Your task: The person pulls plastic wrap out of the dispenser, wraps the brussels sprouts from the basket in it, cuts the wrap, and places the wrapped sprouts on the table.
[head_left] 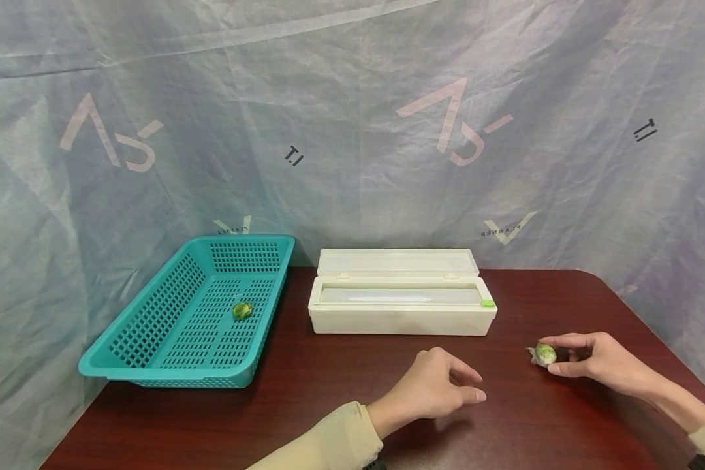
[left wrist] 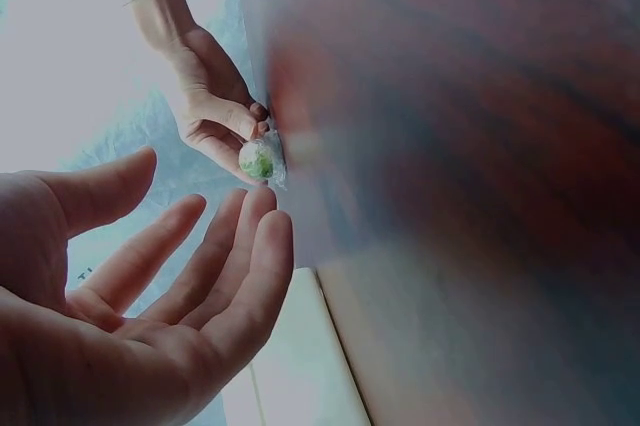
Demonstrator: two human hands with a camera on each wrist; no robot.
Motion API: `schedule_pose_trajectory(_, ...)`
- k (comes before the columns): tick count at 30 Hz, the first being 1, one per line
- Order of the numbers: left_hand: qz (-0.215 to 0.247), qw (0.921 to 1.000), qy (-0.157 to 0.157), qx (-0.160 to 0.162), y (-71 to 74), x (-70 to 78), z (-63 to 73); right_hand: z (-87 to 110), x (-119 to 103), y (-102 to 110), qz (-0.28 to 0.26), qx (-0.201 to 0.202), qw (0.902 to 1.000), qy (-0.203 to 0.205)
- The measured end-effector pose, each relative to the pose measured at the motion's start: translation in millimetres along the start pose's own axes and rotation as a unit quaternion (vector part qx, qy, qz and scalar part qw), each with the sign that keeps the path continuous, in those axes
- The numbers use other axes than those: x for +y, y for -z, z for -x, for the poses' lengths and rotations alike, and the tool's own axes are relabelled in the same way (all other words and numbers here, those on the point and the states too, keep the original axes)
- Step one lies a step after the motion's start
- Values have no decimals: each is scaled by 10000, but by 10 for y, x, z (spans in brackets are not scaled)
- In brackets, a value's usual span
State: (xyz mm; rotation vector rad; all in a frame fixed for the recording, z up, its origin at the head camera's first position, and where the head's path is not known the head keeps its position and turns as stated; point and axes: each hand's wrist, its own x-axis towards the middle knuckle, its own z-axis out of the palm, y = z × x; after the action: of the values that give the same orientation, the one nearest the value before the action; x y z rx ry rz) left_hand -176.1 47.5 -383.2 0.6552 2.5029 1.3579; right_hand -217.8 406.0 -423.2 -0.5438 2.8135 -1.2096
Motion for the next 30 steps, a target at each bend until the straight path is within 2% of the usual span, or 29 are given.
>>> schedule_pose_trajectory(6,0,10000,-8,4,5,-5,0,-22,-9,-9,10,-26,10000,41)
schedule_pose_trajectory(16,-35,10000,-80,-16,7,-22,5,-66,-9,-17,-64,-398,9992,64)
schedule_pose_trajectory(24,-67,9999,-105,-17,1,-28,3,-66,-14,8,87,-439,9989,-105)
schedule_pose_trajectory(30,-103,9999,-91,-1,-3,-25,-16,-63,-3,15,14,-378,9993,-30)
